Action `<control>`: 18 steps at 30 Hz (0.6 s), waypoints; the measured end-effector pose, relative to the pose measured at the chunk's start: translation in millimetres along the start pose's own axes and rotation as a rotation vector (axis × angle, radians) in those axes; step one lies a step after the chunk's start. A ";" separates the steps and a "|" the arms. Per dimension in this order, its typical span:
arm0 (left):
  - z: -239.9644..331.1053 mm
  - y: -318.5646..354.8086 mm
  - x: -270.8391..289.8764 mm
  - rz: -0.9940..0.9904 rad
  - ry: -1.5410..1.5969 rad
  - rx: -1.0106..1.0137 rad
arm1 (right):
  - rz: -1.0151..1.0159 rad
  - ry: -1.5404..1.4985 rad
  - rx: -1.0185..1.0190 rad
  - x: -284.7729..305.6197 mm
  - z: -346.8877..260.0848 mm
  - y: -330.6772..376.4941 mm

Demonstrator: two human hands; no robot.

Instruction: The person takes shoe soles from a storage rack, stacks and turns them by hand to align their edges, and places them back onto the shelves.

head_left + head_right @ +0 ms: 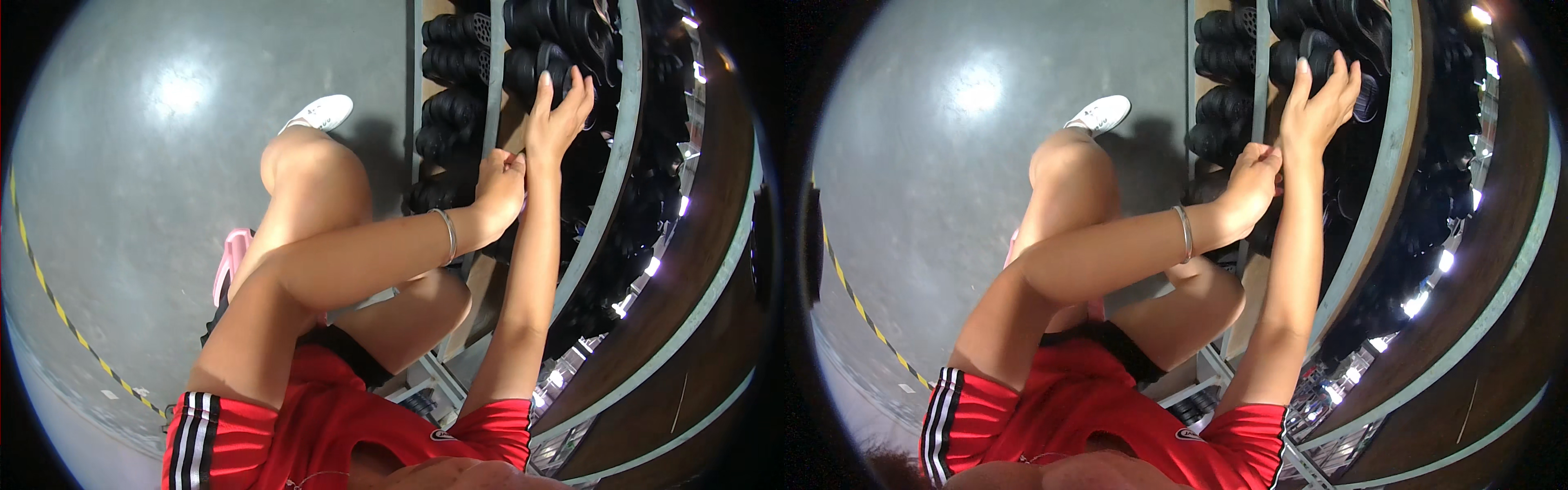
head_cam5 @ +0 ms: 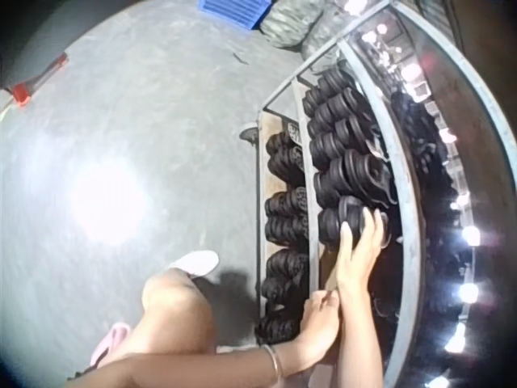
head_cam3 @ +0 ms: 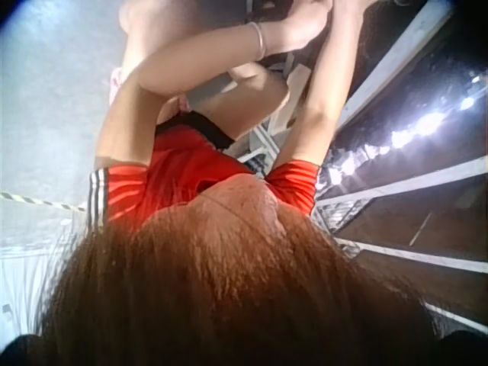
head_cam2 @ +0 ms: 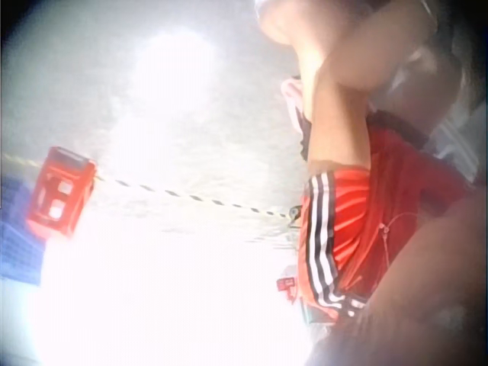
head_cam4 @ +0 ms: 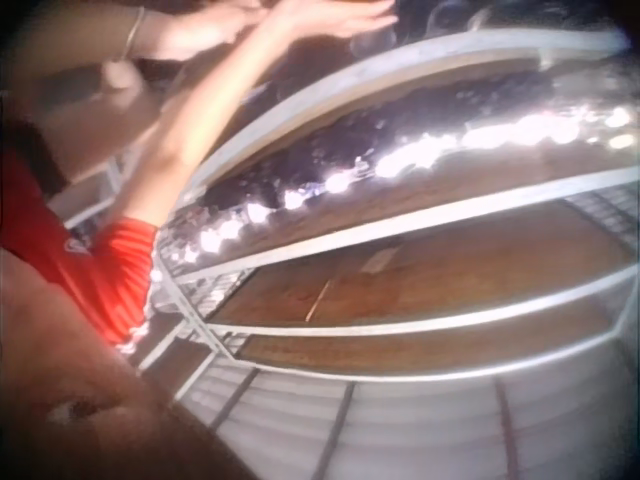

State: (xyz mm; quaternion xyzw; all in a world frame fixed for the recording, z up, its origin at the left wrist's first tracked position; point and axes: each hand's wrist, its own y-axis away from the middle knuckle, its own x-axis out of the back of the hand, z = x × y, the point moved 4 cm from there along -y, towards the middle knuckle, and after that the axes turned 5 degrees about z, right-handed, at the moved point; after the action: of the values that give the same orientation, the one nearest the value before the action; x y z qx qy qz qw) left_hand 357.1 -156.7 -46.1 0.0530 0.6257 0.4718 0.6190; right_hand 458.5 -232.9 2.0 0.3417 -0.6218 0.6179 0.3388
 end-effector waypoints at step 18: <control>5.1 -10.9 2.1 0.026 -0.002 0.004 | -0.008 0.173 0.132 -24.4 40.8 -104.4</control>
State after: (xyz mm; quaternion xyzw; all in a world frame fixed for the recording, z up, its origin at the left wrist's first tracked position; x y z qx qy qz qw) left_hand 366.5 -158.6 -53.7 0.0626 0.6254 0.4783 0.6133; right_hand 559.8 -273.9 37.2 0.3112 -0.5468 0.6833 0.3705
